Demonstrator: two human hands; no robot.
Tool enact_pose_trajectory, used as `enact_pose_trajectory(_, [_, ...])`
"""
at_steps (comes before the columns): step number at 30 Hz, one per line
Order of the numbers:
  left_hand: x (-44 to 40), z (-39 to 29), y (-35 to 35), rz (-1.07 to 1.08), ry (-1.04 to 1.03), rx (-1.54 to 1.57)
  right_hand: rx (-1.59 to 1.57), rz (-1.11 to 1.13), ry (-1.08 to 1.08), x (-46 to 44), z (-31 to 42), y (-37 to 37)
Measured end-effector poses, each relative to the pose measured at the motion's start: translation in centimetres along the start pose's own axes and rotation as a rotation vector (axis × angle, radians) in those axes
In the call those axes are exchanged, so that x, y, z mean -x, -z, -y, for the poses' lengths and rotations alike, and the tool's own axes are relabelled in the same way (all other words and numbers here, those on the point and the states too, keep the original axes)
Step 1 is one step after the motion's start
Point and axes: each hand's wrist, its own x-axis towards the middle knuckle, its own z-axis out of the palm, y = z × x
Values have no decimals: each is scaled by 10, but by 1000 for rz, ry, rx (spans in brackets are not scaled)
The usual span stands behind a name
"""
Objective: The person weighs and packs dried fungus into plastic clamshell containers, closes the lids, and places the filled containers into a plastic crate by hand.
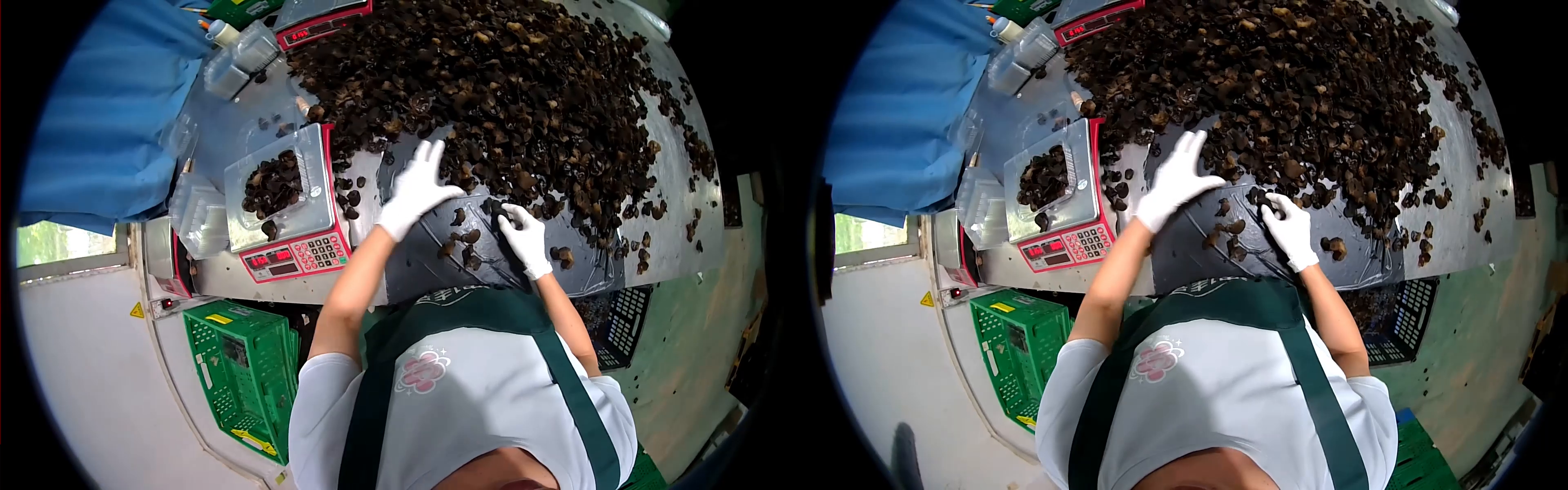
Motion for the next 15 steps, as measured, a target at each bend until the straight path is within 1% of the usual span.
enact_pose_trajectory(2, [-9, -29, -18, 143, 38, -116, -97, -31, 0, 1, -8, 6])
enact_pose_trajectory(3, [-13, -34, -32, 140, 2, -140, -144, -17, -69, 3, -8, 11])
enact_pose_trajectory(4, [-17, -33, -45, 137, -34, -166, -141, -19, -66, 3, -12, 14])
enact_pose_trajectory(5, [-17, -28, -55, 53, -57, -106, -177, -36, -90, 5, -19, 15])
enact_pose_trajectory(6, [-16, -18, -65, 52, -56, -106, -215, -53, -113, 6, -23, 16])
enact_pose_trajectory(8, [-11, 2, -76, -137, -160, 158, -201, -40, -134, 8, -21, 21])
enact_pose_trajectory(9, [-4, 2, -75, -280, -158, 333, -218, -15, -157, 8, -19, 23])
enact_pose_trajectory(10, [1, 5, -73, -412, -199, 394, -235, 8, -179, 7, -17, 23])
enact_pose_trajectory(12, [13, 12, -69, -387, 77, 810, -224, 13, -171, 1, -15, 19])
enact_pose_trajectory(13, [23, 7, -52, -268, 192, 1068, -216, -5, -121, -4, -12, 16])
enact_pose_trajectory(14, [26, 12, -51, -274, 265, 1274, -206, -23, -70, -10, -9, 13])
enact_pose_trajectory(15, [32, 12, -40, -242, 356, 1389, -153, -34, -25, -18, -5, 11])
